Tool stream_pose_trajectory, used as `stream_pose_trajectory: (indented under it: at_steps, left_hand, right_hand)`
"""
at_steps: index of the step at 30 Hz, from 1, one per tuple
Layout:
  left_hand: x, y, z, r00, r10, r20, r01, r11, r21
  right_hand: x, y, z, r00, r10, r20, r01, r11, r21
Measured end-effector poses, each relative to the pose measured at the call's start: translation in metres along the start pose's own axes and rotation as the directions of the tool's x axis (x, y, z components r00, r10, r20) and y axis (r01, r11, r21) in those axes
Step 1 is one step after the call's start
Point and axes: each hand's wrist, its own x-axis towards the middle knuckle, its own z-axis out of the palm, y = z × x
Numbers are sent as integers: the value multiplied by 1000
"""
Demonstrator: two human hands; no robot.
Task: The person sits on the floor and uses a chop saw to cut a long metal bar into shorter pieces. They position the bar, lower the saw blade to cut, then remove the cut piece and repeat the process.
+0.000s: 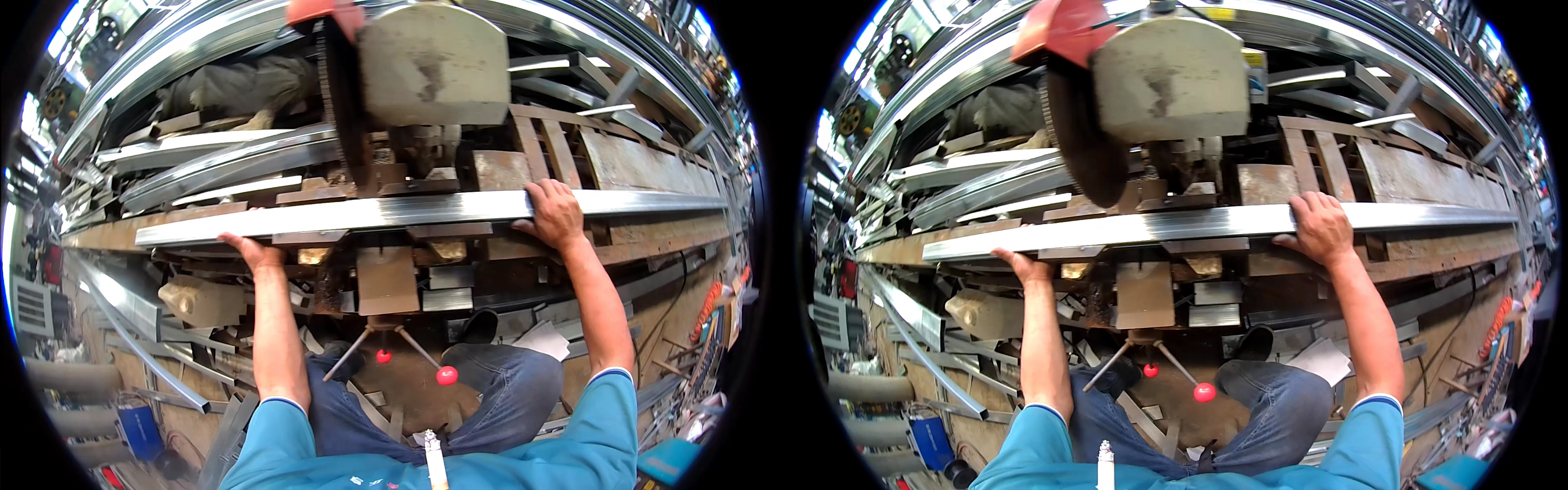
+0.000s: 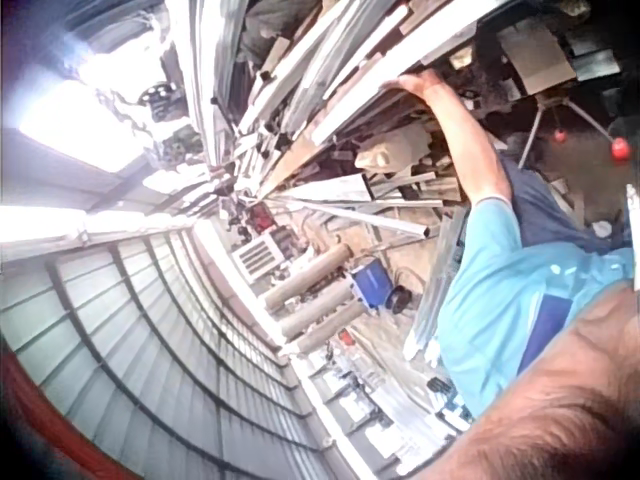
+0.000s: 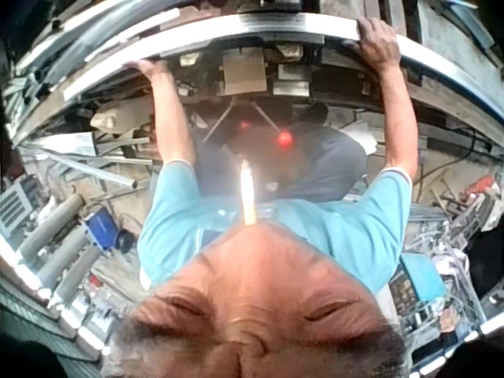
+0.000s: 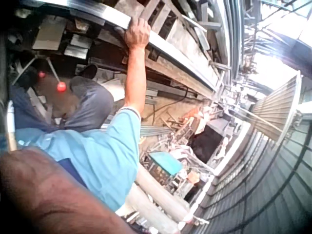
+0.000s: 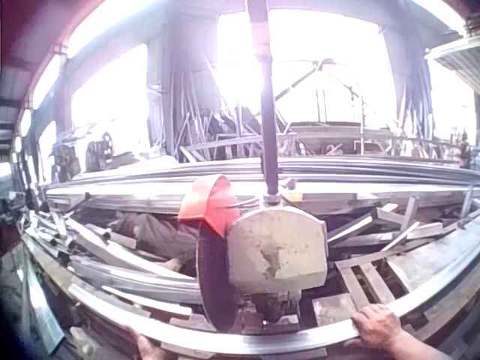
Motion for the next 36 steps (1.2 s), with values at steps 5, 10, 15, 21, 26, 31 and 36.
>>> stream_pose_trajectory:
  at_steps: [5,10,15,21,26,31,36]
  left_hand:
    - [-7,3,10,996,-78,41,82,990,-111]
    - [-23,11,25,995,-97,5,97,988,-121]
    - [-97,41,45,839,-166,-518,371,872,321]
    - [-265,63,67,472,-841,-264,701,176,691]
    - [-335,12,88,202,-970,139,964,222,148]
    - [-371,-99,95,461,-875,146,810,483,333]
    - [-363,-149,45,656,-735,-170,539,300,787]
  right_hand:
    - [5,8,-9,986,-58,157,58,998,8]
    - [4,11,-5,988,-116,104,118,993,-7]
    - [3,9,-5,991,-114,64,117,993,-30]
    - [-2,10,0,996,-92,15,92,995,-29]
    - [-2,10,1,997,-75,-2,75,997,-20]
    - [-2,12,1,993,-106,-41,106,994,-9]
    - [-2,12,-2,997,-80,0,79,997,-23]
